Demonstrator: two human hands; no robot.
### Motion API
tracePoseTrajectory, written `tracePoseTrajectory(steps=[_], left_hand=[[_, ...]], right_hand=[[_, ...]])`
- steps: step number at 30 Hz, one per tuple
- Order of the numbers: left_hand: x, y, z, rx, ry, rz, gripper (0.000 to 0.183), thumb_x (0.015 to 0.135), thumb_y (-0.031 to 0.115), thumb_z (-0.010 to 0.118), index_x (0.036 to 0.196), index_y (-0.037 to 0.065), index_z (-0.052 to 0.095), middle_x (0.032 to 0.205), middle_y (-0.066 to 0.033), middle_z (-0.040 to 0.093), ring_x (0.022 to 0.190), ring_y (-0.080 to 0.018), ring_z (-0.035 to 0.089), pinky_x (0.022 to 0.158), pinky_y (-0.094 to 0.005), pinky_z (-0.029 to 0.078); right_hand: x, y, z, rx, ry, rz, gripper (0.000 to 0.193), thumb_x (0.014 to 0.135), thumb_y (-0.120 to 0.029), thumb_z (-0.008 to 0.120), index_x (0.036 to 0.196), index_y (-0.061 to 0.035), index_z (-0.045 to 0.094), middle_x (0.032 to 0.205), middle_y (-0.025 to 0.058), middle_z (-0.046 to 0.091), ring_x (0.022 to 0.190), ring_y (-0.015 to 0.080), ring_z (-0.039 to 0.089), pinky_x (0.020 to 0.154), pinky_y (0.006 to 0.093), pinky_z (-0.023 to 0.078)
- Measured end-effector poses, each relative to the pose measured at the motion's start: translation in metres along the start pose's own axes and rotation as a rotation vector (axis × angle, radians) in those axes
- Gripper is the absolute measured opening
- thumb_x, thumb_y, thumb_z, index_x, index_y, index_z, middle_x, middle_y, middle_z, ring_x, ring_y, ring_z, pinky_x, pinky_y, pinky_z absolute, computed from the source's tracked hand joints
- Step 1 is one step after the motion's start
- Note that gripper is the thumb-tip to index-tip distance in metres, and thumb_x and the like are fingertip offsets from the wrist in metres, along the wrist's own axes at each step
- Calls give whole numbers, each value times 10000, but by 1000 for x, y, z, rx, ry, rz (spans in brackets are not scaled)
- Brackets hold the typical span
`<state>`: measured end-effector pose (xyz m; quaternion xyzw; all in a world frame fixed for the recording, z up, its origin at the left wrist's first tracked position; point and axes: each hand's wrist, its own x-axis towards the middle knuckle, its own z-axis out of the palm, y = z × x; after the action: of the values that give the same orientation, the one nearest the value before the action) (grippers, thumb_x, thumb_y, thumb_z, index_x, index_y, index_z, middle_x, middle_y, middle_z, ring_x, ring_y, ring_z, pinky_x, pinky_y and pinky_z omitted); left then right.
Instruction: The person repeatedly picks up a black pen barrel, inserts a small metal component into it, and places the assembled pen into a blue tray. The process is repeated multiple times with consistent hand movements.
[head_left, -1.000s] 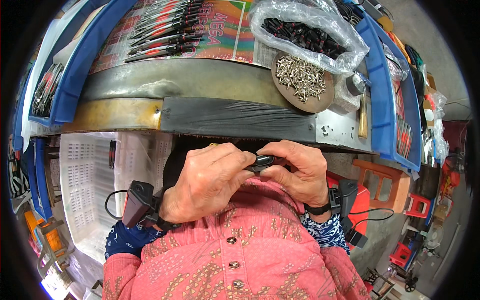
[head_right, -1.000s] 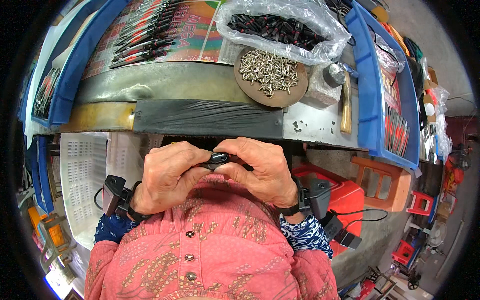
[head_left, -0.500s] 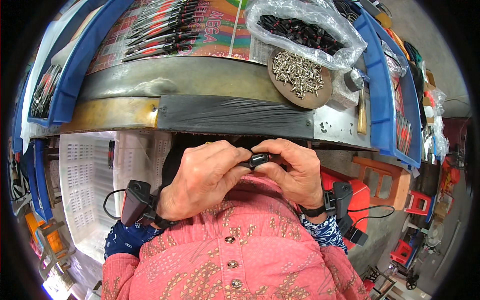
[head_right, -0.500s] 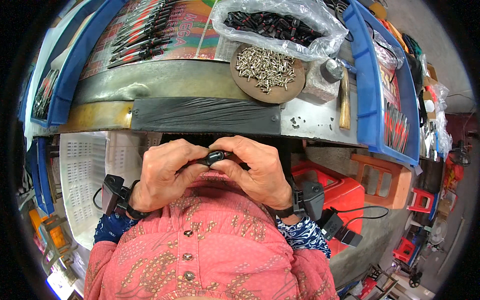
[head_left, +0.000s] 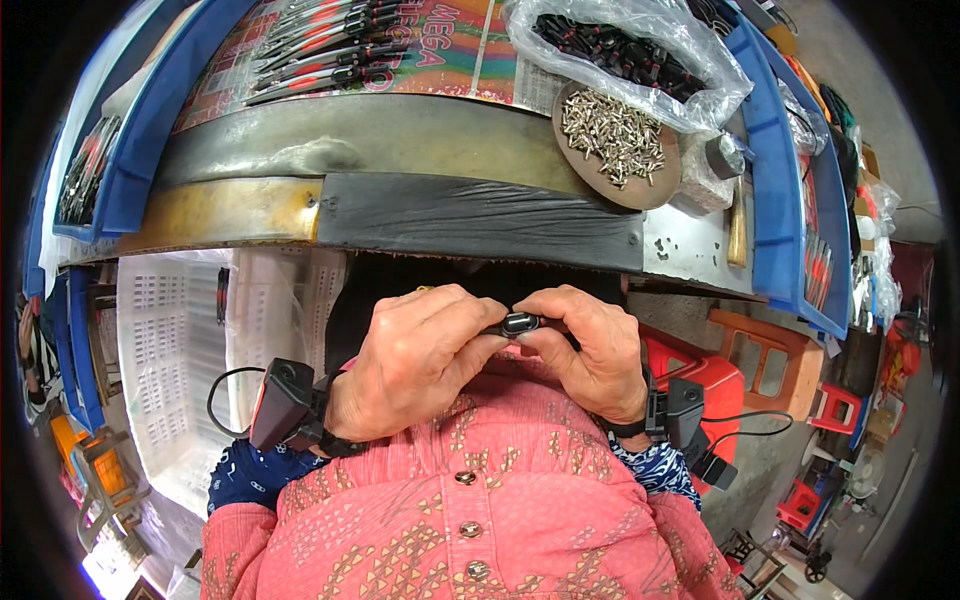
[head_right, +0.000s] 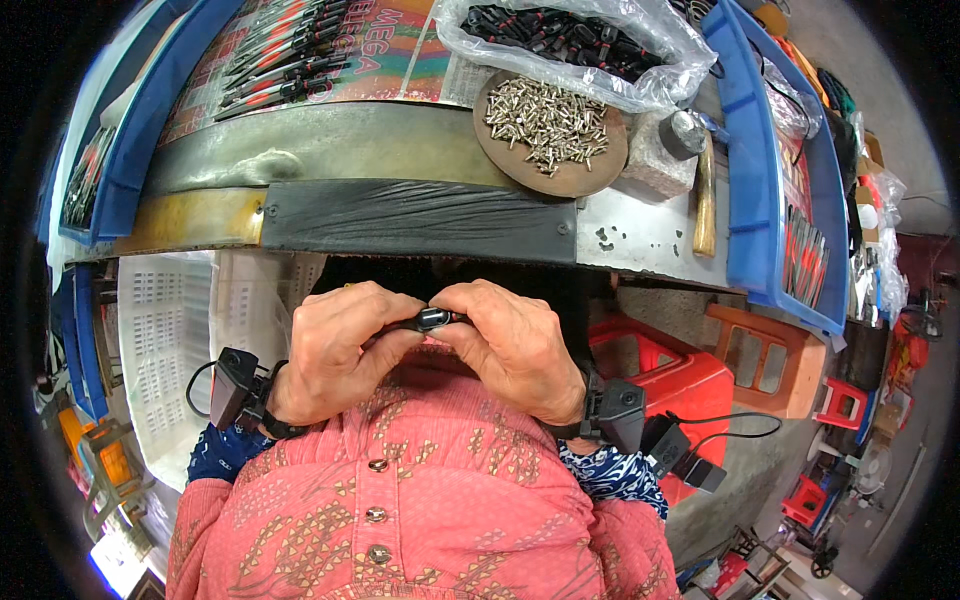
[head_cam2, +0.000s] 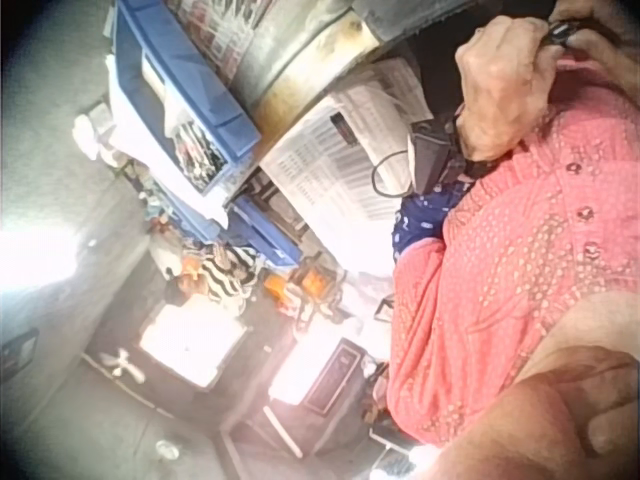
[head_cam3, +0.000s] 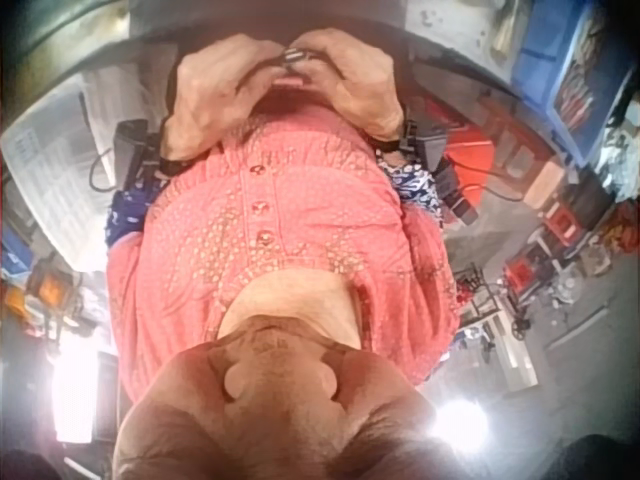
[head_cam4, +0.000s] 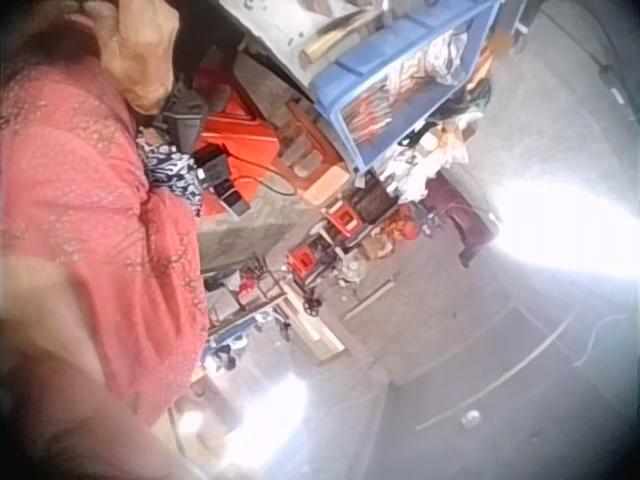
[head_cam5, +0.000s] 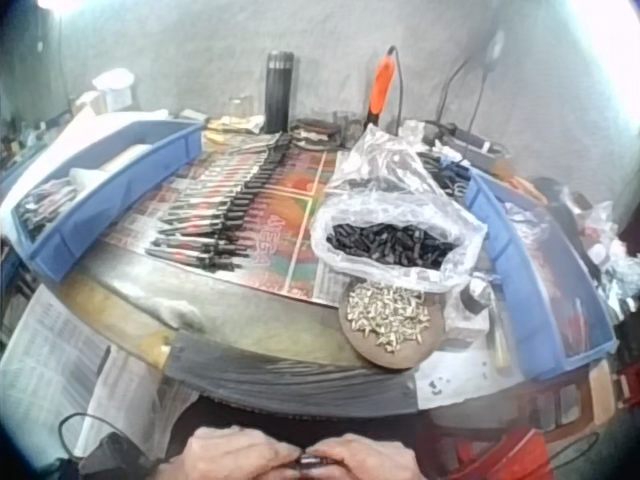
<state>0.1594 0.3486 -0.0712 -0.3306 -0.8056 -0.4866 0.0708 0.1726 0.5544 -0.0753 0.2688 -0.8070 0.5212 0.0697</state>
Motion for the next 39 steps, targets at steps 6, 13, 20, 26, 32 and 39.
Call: tracePoseTrajectory(steps=[6,13,20,26,32,39], left_hand=[[-3,-2,-2,29,-17,-18,252,739,46,771,951,9,640,773,-123,626,666,-294,627,594,-368,499],[-6,-4,0,29,8,6,256,712,63,795,933,28,673,763,-96,652,625,-259,632,554,-336,490],[-12,-2,3,17,-29,-25,252,694,35,793,916,26,673,745,-100,642,621,-261,631,555,-341,487],[-9,-6,4,13,-38,-11,263,687,34,796,917,27,668,747,-101,640,619,-270,624,555,-350,484],[3,-6,-3,46,-30,9,296,681,67,813,939,34,672,764,-96,651,622,-271,626,555,-349,487],[16,2,-5,18,-18,19,266,715,81,807,926,22,656,745,-92,619,649,-260,630,580,-351,494]], right_hand=[[-5,-3,1,68,36,154,204,851,-86,747,996,38,676,883,121,704,731,188,690,639,269,537],[-6,-6,-4,128,-32,219,153,865,-50,726,989,33,693,856,110,715,707,177,698,634,256,530],[-10,-3,-1,170,-71,217,122,880,-24,701,986,36,698,833,108,719,652,159,705,592,247,541],[-12,0,1,201,-61,246,137,892,-33,696,998,52,686,854,116,713,682,156,710,607,245,551],[-5,-3,-5,189,-49,250,179,916,-61,681,1043,64,676,887,130,710,723,172,716,644,263,562],[8,-6,-16,128,-6,150,202,871,-97,736,1023,31,705,878,134,727,728,184,729,644,262,555]])
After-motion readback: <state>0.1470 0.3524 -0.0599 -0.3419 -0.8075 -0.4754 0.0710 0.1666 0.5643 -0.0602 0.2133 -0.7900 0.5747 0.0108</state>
